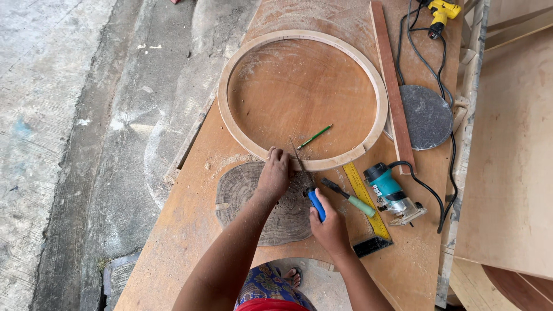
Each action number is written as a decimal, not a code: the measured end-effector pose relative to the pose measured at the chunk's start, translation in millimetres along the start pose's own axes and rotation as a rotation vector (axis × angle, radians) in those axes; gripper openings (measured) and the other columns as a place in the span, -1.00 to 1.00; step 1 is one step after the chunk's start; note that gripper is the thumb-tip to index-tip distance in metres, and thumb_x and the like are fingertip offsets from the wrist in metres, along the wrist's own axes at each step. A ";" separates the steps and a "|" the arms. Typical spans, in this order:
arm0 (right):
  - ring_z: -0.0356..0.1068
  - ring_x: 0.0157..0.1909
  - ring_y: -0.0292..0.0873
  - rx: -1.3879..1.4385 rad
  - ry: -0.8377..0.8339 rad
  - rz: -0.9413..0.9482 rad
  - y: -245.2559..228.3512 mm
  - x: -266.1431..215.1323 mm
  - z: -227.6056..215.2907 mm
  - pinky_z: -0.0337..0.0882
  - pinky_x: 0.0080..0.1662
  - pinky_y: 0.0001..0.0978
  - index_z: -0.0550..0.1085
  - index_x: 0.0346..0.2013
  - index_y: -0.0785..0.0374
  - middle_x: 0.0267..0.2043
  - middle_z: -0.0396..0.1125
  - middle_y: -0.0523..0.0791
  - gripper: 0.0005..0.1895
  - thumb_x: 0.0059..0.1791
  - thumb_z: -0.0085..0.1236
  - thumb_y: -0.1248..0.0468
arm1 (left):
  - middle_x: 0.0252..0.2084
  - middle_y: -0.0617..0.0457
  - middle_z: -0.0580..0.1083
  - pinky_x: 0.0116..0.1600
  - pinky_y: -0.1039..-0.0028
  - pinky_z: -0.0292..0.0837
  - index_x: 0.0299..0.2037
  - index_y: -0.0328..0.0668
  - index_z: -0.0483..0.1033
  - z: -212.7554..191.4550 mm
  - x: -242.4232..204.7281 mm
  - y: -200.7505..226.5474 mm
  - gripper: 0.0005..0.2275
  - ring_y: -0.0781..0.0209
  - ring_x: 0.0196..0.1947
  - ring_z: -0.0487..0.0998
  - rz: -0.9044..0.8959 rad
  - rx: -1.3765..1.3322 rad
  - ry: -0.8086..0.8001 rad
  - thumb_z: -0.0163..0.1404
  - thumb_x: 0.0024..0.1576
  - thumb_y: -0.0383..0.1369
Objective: The person uses a chisel to carve and shape a circular wooden frame on a workbench. They repeatedly chip away at the wood, remove small pieces, and inspect the fit of the carved sections.
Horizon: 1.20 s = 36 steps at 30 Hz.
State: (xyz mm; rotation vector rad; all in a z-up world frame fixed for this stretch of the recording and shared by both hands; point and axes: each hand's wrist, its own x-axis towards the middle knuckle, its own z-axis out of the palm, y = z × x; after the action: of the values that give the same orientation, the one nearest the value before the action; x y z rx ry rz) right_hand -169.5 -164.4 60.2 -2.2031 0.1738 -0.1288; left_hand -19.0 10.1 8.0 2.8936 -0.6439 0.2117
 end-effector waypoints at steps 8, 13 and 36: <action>0.47 0.02 0.30 -0.039 -0.028 -0.032 3.8 1.4 -2.0 0.54 -0.08 0.15 0.44 0.31 -0.02 0.02 0.48 0.16 -0.43 -0.03 0.12 0.27 | 0.20 -0.10 0.47 0.58 0.23 -0.08 0.12 -0.36 0.50 -26.0 -26.0 33.8 -0.67 -0.06 0.40 0.24 -0.094 0.151 -0.043 0.01 0.15 -0.43; 0.42 0.23 0.15 -0.088 -0.123 -0.157 9.0 6.1 -3.6 0.49 0.13 -0.12 0.27 0.39 0.24 0.32 0.33 0.07 -0.39 0.02 0.04 0.25 | -0.14 -0.05 0.48 0.23 0.14 0.25 -0.23 -0.20 0.48 -16.9 -14.8 32.5 -0.87 -0.10 -0.02 0.40 -0.035 -0.176 0.331 -0.13 0.09 -0.46; 0.53 0.05 0.08 -0.143 -0.162 -0.077 11.7 -20.5 -22.3 0.62 -0.10 -0.18 0.26 0.41 0.17 0.18 0.43 0.08 -0.38 0.03 0.08 0.21 | -0.25 -0.09 0.43 -0.02 0.12 0.34 -0.23 -0.02 0.52 6.2 14.0 15.9 -0.83 -0.14 -0.20 0.42 0.037 0.024 -0.024 -0.06 0.04 -0.51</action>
State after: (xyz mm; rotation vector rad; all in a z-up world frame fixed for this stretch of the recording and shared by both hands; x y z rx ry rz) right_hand -194.1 -185.4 63.4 -2.3520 0.0082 0.0201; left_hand -12.7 -11.0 6.5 2.9133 -0.7037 0.1912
